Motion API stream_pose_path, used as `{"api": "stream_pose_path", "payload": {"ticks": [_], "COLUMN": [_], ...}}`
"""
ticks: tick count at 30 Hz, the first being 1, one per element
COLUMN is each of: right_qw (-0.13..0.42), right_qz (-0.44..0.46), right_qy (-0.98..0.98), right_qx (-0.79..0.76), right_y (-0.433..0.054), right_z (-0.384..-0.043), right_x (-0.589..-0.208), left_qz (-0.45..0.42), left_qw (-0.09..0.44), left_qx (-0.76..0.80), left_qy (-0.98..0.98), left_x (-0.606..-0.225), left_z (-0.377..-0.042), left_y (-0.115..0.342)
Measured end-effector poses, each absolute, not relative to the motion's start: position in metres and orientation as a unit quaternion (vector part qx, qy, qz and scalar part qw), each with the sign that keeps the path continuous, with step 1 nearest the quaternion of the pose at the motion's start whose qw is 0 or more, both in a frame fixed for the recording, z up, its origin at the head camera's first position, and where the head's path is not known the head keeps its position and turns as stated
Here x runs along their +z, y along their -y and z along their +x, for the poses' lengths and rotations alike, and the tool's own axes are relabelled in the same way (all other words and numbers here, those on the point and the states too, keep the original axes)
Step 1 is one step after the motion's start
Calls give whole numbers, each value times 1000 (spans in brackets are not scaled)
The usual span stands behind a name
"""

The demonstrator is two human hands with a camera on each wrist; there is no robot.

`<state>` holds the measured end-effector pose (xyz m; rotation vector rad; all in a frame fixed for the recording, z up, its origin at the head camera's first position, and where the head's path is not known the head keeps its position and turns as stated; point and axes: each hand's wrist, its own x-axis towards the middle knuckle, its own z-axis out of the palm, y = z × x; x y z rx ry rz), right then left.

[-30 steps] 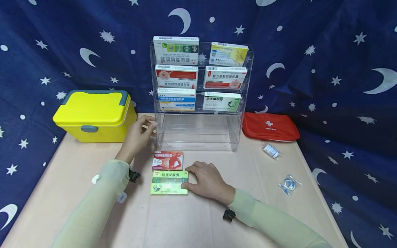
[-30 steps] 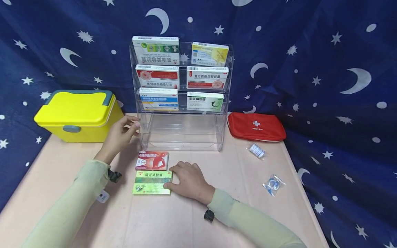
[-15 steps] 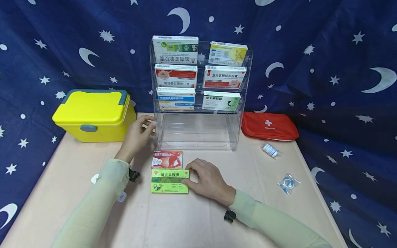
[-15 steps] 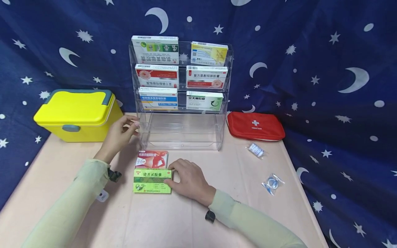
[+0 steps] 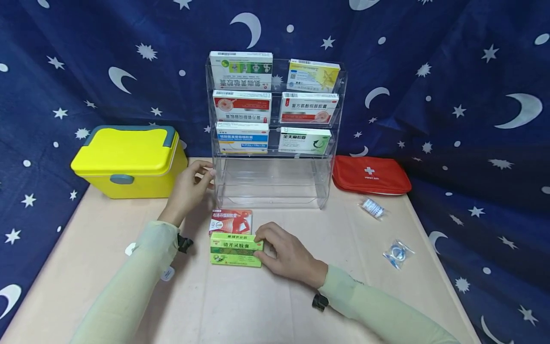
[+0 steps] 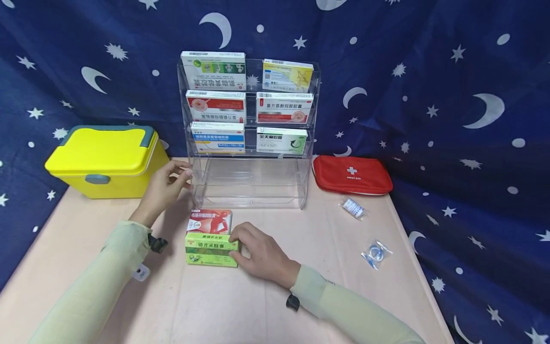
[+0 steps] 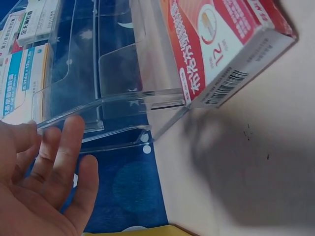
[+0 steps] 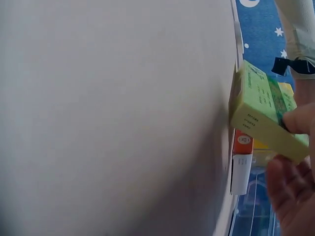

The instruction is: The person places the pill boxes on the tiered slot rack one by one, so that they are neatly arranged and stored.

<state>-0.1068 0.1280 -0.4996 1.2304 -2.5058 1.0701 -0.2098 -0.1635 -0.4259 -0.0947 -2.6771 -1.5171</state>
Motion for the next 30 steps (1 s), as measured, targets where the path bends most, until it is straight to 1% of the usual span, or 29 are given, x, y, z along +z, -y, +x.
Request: {"api": "stream_pose_path", "payload": {"ticks": [4, 8, 14, 17, 22, 30], "right_qw": [74, 72, 43, 45, 91, 165], "right_qz": [455, 473, 426, 406, 400, 333], "right_qy": [806, 791, 785, 778, 762, 764], "right_qx": [370, 381, 447, 478, 501, 527], "right_y": [-128, -129, -131, -133, -135, -136], "right_z": [-104, -103, -105, -113, -139, -197], "right_x": [-500, -501, -499, -494, -472, -426], "left_qz": [-39, -45, -51, -51, -48, -43], "left_qw": [42, 53, 55, 52, 48, 45], "left_qx": [-491, -490, -490, -490, -489, -499], "left_qy": [869, 869, 869, 869, 869, 864], "left_x": [-425, -425, -424, -424, -423, -424], "left_z": [-209, -209, -210, -211, -211, -210], "left_y": [164, 164, 163, 163, 164, 166]}}
